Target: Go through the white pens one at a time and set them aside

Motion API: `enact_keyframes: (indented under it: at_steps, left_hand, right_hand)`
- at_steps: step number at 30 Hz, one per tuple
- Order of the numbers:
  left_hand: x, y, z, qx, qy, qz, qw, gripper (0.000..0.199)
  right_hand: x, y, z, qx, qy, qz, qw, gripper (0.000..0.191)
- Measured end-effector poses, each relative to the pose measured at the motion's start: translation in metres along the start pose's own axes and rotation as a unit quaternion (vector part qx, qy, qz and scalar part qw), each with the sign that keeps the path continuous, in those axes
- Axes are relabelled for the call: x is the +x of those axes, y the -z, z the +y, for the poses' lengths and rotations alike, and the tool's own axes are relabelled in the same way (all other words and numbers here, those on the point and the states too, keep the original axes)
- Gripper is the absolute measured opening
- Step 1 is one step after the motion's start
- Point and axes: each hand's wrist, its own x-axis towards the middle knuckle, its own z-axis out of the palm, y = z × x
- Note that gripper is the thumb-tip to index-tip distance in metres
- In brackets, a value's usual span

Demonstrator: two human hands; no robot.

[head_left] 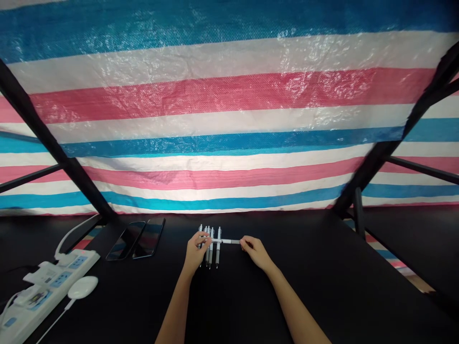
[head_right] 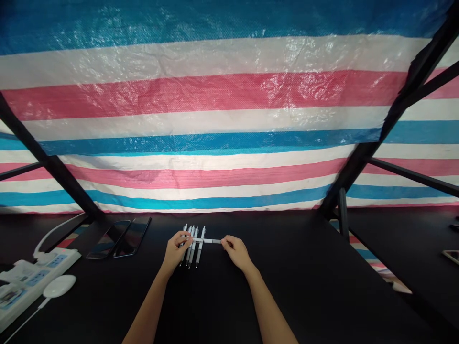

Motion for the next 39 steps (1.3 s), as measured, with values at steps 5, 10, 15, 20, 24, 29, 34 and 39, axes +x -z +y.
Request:
enact_keyframes:
  at_steps: [5, 10, 15, 20, 24, 29, 34, 39]
  left_hand:
    - [-0.002, -0.004, 0.001, 0.003, 0.0, 0.013, 1.0, 0.025]
    - [-0.004, -0.007, 0.007, 0.005, -0.007, -0.007, 1.0, 0.025]
    - [-0.005, -0.008, 0.008, 0.014, -0.007, -0.007, 1.0, 0.026]
    - [0.0, -0.005, 0.002, 0.003, -0.012, 0.033, 0.999, 0.03]
    - [0.004, -0.001, -0.007, -0.018, 0.032, 0.117, 0.992, 0.035]
    - [0.006, -0.002, -0.014, -0.035, 0.055, 0.124, 0.99, 0.037]
    - [0.004, -0.004, -0.012, -0.005, 0.046, 0.112, 0.993, 0.036]
    - [0.004, -0.003, -0.014, -0.007, 0.045, 0.114, 0.992, 0.036]
  right_hand:
    - [-0.005, -0.006, -0.012, -0.081, 0.024, 0.026, 0.996, 0.025]
    - [-0.008, -0.021, -0.026, -0.063, 0.083, -0.007, 0.995, 0.031]
    - [-0.009, -0.033, -0.024, 0.096, 0.048, -0.077, 0.991, 0.046]
    - [-0.005, -0.033, -0.022, 0.417, -0.064, -0.118, 0.899, 0.069]
    - [0.002, -0.022, -0.021, 0.574, -0.118, -0.019, 0.81, 0.054]
    - [0.015, -0.004, -0.013, 0.648, -0.181, 0.058, 0.738, 0.025]
    - [0.031, 0.001, -0.012, 0.654, -0.16, 0.029, 0.739, 0.038]
    - [0.031, -0.009, -0.01, 0.685, -0.115, 0.025, 0.719, 0.012]
